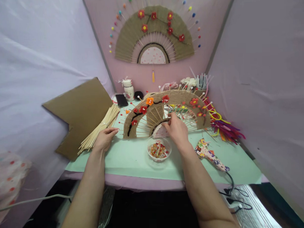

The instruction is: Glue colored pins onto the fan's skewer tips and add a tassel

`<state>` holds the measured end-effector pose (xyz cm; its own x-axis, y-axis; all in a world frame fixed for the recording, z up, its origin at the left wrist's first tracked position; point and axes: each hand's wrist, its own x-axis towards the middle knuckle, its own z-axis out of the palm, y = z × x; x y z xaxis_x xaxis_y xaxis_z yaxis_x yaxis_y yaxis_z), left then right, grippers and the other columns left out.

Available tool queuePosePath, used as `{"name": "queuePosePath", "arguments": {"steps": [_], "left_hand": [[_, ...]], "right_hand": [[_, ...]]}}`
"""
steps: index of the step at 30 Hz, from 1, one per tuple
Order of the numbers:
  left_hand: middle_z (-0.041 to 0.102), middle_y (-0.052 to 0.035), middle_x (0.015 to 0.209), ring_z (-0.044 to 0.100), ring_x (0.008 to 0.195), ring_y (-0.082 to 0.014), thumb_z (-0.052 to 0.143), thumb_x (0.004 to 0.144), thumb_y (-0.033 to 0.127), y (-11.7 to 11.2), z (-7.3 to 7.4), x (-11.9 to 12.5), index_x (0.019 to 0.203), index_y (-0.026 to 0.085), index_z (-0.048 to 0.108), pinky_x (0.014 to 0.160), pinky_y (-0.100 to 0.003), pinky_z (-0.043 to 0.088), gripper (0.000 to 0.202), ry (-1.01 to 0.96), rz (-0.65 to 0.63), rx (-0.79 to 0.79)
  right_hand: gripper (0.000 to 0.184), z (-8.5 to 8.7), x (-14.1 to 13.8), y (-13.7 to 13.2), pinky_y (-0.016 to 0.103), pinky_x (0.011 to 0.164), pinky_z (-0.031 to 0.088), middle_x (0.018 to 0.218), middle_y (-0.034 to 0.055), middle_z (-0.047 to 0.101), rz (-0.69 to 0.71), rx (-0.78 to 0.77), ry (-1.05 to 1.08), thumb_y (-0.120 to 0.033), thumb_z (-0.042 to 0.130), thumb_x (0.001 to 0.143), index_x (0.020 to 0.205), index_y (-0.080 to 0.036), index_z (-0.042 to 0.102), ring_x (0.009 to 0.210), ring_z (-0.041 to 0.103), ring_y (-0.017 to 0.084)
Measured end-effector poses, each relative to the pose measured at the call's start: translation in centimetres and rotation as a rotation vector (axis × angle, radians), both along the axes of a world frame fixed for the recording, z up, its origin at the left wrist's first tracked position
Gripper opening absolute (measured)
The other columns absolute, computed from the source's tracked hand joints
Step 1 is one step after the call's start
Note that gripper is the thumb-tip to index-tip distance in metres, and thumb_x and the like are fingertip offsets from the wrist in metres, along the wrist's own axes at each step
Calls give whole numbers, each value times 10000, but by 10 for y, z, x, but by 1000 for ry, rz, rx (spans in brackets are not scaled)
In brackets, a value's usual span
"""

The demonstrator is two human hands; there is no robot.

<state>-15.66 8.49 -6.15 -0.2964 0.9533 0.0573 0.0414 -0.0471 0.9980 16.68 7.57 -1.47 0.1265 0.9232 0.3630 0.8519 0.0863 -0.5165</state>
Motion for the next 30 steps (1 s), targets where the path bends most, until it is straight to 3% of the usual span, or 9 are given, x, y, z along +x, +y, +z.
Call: {"name": "queuePosePath", "arguments": {"steps": [30], "left_hand": [[723, -75, 789, 616, 804, -205, 816, 532, 418, 0, 3, 5, 682, 172, 743, 811, -330, 450, 297, 126, 34, 104]], "right_hand": [[354, -4, -1, 1, 282, 622, 359, 804, 18, 690, -5, 1, 1, -336, 618, 799, 1116, -218, 514, 768, 634, 217]]}}
